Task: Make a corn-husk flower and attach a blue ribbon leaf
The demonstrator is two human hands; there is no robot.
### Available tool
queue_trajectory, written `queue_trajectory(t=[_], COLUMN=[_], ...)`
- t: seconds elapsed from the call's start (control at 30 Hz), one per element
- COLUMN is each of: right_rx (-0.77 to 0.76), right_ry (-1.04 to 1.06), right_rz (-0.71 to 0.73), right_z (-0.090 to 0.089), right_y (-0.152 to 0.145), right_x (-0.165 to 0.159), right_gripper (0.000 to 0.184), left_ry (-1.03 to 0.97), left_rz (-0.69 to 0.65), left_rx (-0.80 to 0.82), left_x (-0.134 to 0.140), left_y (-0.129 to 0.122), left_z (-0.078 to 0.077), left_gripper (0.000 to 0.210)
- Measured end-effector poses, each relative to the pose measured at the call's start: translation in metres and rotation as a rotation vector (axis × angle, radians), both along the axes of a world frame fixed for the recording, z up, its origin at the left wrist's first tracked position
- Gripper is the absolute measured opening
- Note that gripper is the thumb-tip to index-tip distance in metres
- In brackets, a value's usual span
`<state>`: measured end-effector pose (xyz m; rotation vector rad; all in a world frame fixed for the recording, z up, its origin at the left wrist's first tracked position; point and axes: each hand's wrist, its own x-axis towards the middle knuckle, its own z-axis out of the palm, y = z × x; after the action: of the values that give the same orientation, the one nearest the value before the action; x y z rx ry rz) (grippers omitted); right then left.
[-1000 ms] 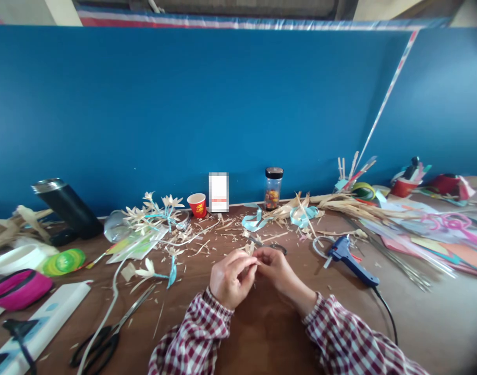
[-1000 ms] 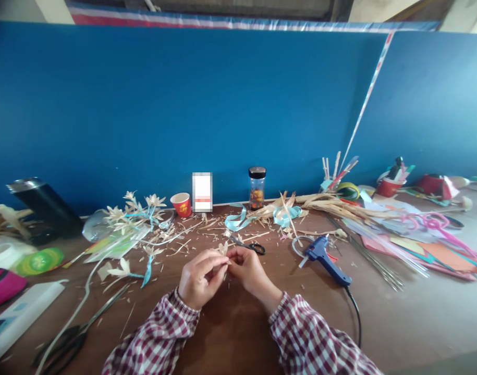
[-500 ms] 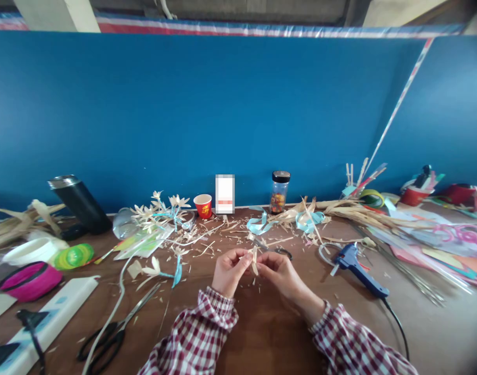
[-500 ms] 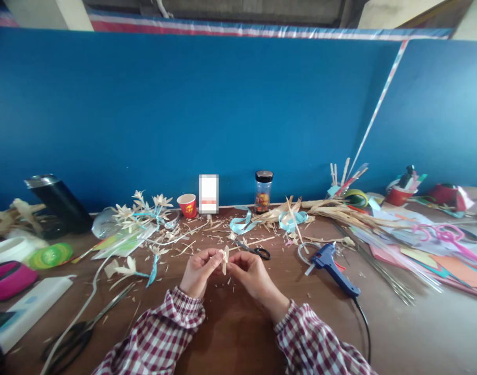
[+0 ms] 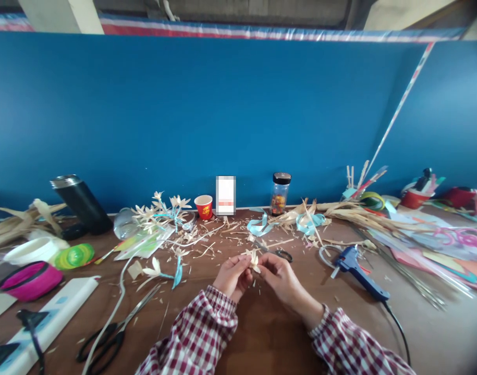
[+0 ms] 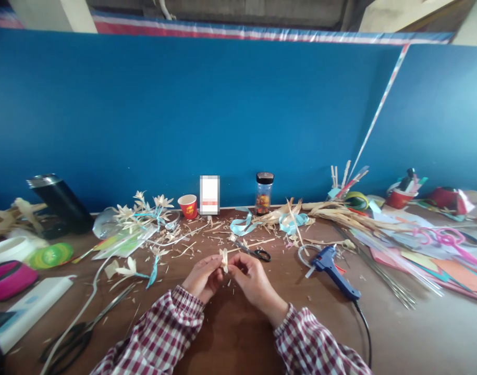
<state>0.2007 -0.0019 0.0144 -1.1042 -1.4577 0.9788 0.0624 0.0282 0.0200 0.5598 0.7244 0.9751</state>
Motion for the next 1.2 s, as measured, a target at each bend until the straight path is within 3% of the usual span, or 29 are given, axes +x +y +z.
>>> queue_trajectory(t=[0.23, 0.4, 0.53, 0.93, 1.07, 1.2], right_rx=[-0.086, -0.025, 0.061, 0.04, -0.015, -0.083], right_ry=[0.047, -0.075, -0.148, -0.1, 0.034, 0.186], right_rz=[0.094, 0.064, 0.006, 0.0, -0.012, -0.032], right_z=[-0.002, 0.003, 0.007, 0.003, 0.001, -0.004], right_y=[0.001, -0.002, -0.004, -0.001, 0.004, 0.009], right_x=[0.002, 0.002, 0.001, 0.0, 0.001, 0.004], right_gripper=[0.026, 0.021, 0.014, 0.014, 0.02, 0.028], left_ry=[0.081, 0.158, 0.04, -0.14, -0.127, -0.1], left_rz=[-0.111, -0.147, -0.188, -0.096, -0.002, -0.027], left_rx=[0.146, 0.104, 0.053, -0.096, -0.196, -0.225], left_x=[-0.01, -0.014, -0.011, -0.002, 0.001, 0.0], left_y=[0.003, 0.007, 0.006, 0.001, 0.002, 0.003], left_z=[0.006, 0.004, -0.001, -0.007, -0.004, 0.0], left_gripper=[0.027, 0.023, 0.019, 0.011, 0.014, 0.021])
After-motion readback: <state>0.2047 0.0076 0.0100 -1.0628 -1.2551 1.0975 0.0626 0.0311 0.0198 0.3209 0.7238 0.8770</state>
